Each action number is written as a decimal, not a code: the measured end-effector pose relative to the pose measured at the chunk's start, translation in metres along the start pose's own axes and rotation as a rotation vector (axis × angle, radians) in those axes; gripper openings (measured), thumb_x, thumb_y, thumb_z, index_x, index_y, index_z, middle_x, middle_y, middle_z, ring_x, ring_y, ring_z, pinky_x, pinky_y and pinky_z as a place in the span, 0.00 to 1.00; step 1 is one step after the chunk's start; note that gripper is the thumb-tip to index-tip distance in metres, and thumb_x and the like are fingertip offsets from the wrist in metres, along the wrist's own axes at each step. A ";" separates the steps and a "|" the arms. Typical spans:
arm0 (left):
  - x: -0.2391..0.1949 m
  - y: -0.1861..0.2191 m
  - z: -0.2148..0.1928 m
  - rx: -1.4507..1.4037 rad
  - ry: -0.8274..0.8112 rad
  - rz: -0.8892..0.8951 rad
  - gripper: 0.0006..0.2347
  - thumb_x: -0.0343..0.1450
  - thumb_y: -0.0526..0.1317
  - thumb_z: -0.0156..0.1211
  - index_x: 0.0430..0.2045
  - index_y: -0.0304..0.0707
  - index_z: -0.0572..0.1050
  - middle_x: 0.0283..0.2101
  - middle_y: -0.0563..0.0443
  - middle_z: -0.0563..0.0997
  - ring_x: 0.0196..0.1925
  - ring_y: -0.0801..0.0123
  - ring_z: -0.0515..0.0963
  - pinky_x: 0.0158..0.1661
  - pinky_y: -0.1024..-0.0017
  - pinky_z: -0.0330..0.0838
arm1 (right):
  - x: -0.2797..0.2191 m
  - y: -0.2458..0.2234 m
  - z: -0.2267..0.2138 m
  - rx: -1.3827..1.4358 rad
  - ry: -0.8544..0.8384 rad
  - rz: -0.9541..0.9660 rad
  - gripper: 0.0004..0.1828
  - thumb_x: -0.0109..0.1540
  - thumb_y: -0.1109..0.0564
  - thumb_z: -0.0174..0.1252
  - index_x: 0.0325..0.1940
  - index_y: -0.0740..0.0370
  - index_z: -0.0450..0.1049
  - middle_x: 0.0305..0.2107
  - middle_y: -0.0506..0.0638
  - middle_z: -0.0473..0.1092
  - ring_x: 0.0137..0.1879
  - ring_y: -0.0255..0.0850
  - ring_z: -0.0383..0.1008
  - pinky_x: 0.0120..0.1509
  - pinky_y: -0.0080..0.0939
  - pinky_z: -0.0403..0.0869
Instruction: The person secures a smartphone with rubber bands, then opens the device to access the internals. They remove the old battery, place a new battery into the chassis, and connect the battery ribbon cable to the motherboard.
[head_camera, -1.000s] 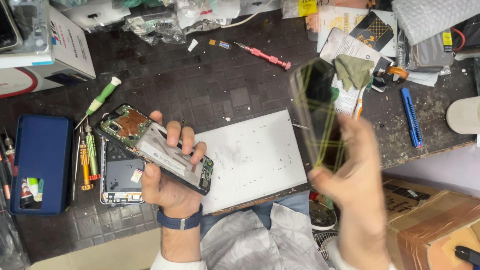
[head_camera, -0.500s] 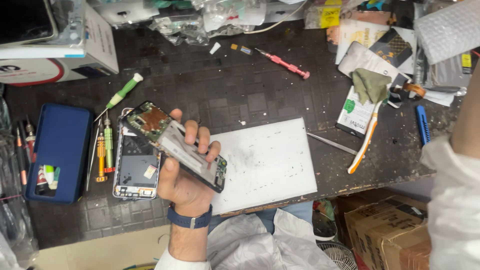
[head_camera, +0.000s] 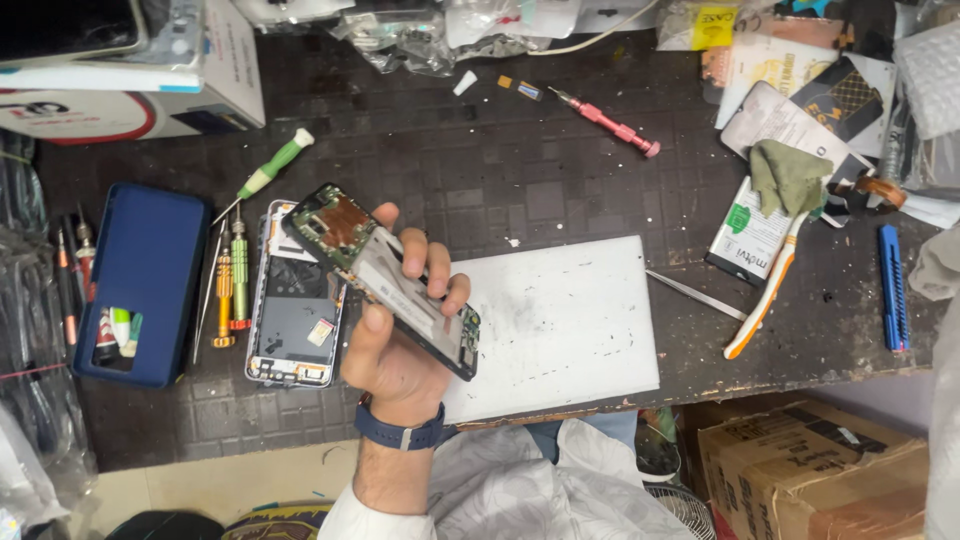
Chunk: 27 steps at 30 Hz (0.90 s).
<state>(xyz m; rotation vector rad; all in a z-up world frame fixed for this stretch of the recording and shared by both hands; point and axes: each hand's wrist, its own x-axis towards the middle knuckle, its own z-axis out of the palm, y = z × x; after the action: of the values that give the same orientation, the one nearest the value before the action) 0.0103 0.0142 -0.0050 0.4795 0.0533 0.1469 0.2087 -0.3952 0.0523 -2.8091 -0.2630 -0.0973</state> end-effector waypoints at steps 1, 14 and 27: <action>0.000 0.000 0.001 0.000 0.001 -0.002 0.37 0.65 0.48 0.72 0.68 0.37 0.60 0.42 0.53 0.66 0.43 0.69 0.67 0.40 0.70 0.66 | -0.002 0.003 0.001 0.000 -0.003 -0.001 0.32 0.60 0.51 0.67 0.64 0.68 0.68 0.57 0.59 0.68 0.57 0.46 0.69 0.59 0.48 0.72; -0.003 -0.004 0.002 0.053 -0.024 -0.006 0.35 0.64 0.47 0.74 0.65 0.41 0.61 0.43 0.54 0.65 0.43 0.69 0.67 0.41 0.68 0.66 | -0.025 0.006 0.000 0.110 -0.013 -0.085 0.32 0.63 0.45 0.69 0.61 0.70 0.70 0.57 0.63 0.67 0.59 0.51 0.69 0.61 0.52 0.70; -0.008 -0.001 0.002 0.027 -0.030 -0.031 0.33 0.66 0.47 0.70 0.65 0.40 0.61 0.43 0.53 0.65 0.42 0.70 0.66 0.44 0.69 0.65 | -0.037 0.006 0.049 -0.226 -0.035 -0.081 0.38 0.53 0.46 0.78 0.61 0.68 0.75 0.55 0.65 0.67 0.63 0.60 0.61 0.69 0.61 0.58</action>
<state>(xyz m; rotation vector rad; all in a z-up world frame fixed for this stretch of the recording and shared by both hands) 0.0030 0.0108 -0.0037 0.5075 0.0333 0.1089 0.1754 -0.3913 0.0000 -3.0264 -0.3975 -0.1019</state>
